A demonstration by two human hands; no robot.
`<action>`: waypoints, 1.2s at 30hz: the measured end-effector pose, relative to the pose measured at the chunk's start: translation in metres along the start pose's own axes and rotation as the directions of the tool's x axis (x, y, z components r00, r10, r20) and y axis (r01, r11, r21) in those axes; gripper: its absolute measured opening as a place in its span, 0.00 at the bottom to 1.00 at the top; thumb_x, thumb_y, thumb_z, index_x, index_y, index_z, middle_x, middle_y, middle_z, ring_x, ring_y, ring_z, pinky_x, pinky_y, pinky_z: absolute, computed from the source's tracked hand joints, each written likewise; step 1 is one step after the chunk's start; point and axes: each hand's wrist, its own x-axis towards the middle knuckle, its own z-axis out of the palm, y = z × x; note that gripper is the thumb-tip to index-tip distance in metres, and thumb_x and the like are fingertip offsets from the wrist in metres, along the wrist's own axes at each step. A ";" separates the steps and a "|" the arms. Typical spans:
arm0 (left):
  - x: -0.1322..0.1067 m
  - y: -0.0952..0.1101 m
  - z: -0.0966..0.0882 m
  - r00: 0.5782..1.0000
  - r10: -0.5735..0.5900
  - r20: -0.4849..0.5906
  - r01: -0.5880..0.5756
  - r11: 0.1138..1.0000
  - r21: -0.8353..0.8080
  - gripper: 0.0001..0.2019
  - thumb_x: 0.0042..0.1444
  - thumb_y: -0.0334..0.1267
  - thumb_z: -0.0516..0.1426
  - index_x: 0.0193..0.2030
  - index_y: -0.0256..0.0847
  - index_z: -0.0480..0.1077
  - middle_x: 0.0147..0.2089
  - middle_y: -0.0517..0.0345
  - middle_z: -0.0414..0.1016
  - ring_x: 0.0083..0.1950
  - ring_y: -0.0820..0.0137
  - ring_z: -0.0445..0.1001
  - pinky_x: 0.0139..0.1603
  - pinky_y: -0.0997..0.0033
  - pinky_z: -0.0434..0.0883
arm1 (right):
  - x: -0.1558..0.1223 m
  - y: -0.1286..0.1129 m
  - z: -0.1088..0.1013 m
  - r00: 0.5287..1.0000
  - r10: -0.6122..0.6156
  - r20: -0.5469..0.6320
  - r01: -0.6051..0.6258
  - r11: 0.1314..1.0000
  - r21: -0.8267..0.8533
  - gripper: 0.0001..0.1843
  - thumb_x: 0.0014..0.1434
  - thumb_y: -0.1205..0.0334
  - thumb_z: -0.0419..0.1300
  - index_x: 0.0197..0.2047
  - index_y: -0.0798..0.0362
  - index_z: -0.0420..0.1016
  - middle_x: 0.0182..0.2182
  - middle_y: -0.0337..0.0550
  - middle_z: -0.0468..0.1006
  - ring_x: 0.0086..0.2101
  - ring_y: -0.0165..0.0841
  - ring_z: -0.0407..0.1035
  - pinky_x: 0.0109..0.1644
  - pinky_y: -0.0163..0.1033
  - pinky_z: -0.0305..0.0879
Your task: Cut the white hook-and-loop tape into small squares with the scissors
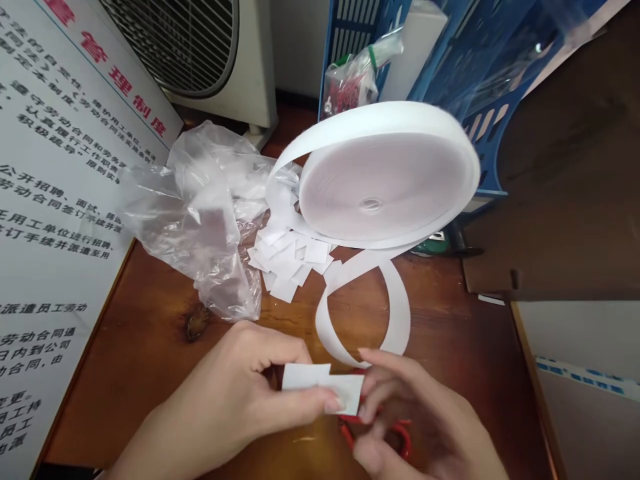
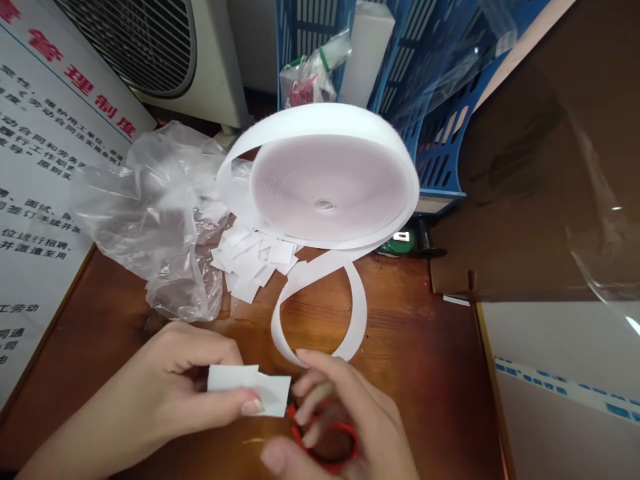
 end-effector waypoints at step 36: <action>0.004 -0.018 0.018 0.965 -0.038 -0.259 -0.036 0.961 -0.276 0.11 0.74 0.47 0.63 0.47 0.44 0.84 0.34 0.59 0.82 0.34 0.71 0.76 0.32 0.78 0.74 | 0.057 0.003 -0.002 0.611 -0.777 0.154 0.594 0.320 -0.738 0.08 0.66 0.75 0.67 0.45 0.54 0.80 0.50 0.53 0.91 0.57 0.44 0.78 0.63 0.53 0.76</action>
